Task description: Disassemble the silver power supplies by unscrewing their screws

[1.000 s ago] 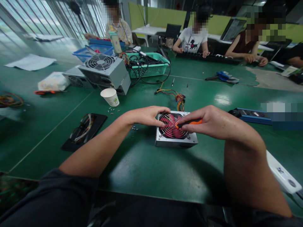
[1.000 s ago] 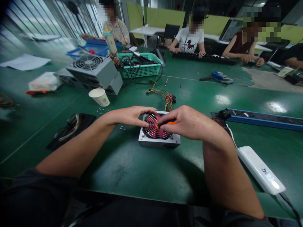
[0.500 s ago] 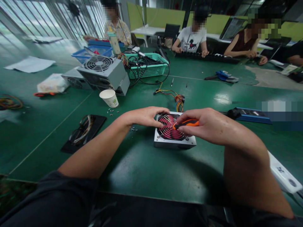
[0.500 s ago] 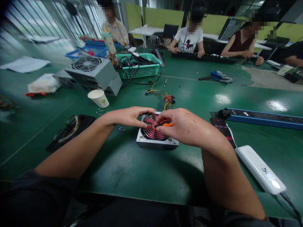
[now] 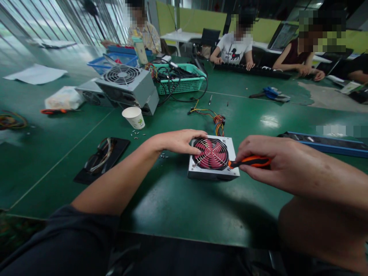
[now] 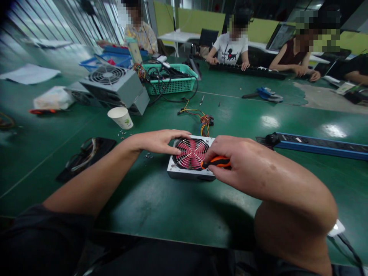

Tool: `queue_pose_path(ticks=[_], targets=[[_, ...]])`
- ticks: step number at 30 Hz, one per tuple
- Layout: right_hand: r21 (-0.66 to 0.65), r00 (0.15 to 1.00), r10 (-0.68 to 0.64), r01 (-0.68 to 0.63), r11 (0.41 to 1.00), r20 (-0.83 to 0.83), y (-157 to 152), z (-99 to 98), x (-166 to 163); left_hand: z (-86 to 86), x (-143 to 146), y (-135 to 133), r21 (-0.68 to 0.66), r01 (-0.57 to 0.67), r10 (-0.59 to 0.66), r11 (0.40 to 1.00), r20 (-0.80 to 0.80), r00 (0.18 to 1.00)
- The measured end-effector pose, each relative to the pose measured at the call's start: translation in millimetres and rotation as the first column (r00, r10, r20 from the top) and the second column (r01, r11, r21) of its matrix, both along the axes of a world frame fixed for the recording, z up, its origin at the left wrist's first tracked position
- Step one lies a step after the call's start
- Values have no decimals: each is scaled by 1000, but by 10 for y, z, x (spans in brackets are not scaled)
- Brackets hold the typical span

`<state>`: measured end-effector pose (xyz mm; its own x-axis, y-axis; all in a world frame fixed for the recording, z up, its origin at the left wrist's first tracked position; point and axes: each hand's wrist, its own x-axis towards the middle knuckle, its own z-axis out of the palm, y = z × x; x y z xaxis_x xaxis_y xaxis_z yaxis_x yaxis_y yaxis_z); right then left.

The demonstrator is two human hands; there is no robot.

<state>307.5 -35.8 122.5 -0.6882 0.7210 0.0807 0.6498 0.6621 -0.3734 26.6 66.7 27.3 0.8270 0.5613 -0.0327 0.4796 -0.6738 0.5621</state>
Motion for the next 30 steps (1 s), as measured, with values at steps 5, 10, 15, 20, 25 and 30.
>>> queue_pose_path(ticks=[5, 10, 15, 20, 25, 30], targets=[[57, 993, -101, 97, 994, 64, -65, 19, 117, 43, 21, -63, 39, -20, 23, 999, -60, 998], [61, 989, -130, 126, 990, 67, -70, 51, 91, 74, 41, -107, 49, -32, 37, 998, -86, 996], [-46, 995, -99, 99, 994, -7, -31, 91, -30, 68, 41, -101, 63, -17, 21, 998, -67, 998], [-74, 994, -100, 103, 992, 37, -2, 97, -42, 28, 30, -75, 70, 17, -13, 997, -49, 999], [-72, 967, -256, 255, 964, -9, 84, 92, -39, 3, 38, -77, 66, -5, 11, 998, -85, 996], [-134, 956, -289, 280, 951, -47, 232, 55, 18, -4, 33, -82, 59, -7, 10, 998, -62, 998]])
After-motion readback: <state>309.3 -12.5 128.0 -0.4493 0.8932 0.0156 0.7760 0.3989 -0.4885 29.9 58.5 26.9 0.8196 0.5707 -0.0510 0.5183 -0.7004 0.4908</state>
